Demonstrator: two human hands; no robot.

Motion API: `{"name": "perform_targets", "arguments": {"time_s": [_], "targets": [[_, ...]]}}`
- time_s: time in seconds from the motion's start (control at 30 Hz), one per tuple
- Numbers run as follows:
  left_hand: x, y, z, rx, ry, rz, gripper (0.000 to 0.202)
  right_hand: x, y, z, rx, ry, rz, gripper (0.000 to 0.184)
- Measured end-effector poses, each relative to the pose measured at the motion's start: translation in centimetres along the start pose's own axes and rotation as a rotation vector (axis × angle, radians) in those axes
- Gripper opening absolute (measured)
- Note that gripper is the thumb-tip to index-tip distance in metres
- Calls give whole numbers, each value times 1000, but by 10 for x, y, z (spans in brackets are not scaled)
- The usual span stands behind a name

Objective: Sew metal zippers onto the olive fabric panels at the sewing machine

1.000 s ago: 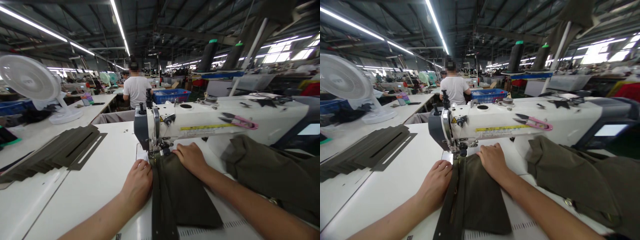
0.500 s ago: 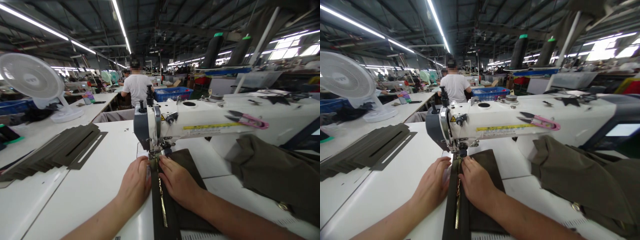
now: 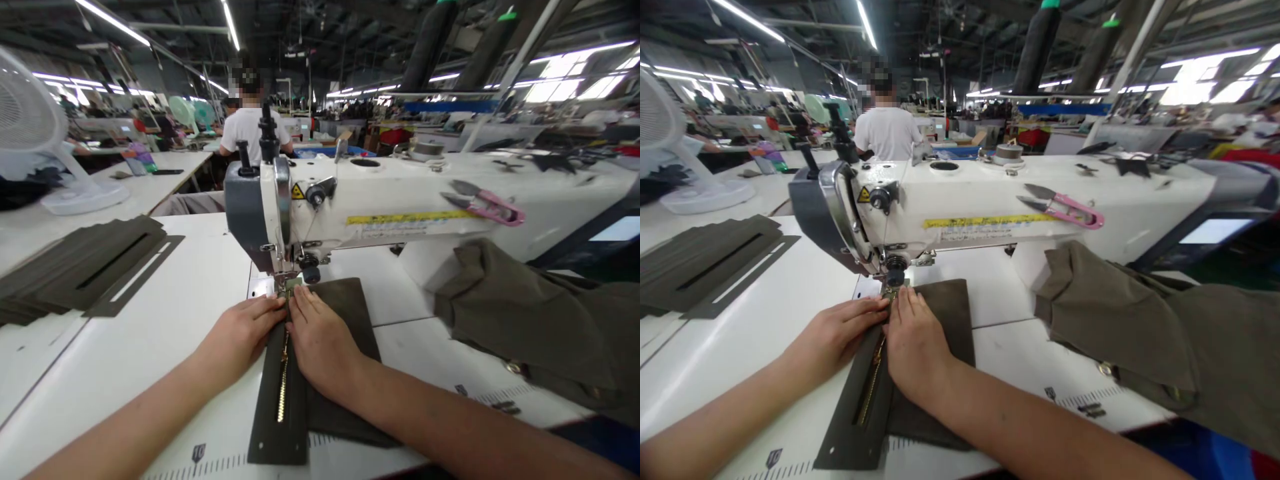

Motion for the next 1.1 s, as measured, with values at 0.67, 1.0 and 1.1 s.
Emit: {"name": "perform_targets", "arguments": {"time_s": [0.67, 1.0, 1.1], "targets": [[2, -2, 6, -54, -5, 65, 22, -17, -8, 3, -239, -8, 105, 36], [-1, -11, -5, -61, 30, 23, 26, -32, -5, -5, -109, -82, 441, 18], [-1, -13, -8, -74, 32, 21, 27, -34, -11, -5, -38, -111, 492, 17]]}}
Point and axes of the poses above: each hand's wrist, its own z-axis towards the middle knuckle, its own x-axis out of the palm, y = z × x, the point moved 10 cm from there along z, towards the middle knuckle, and after that the axes turned 3 degrees about y, right-handed, at the moved point
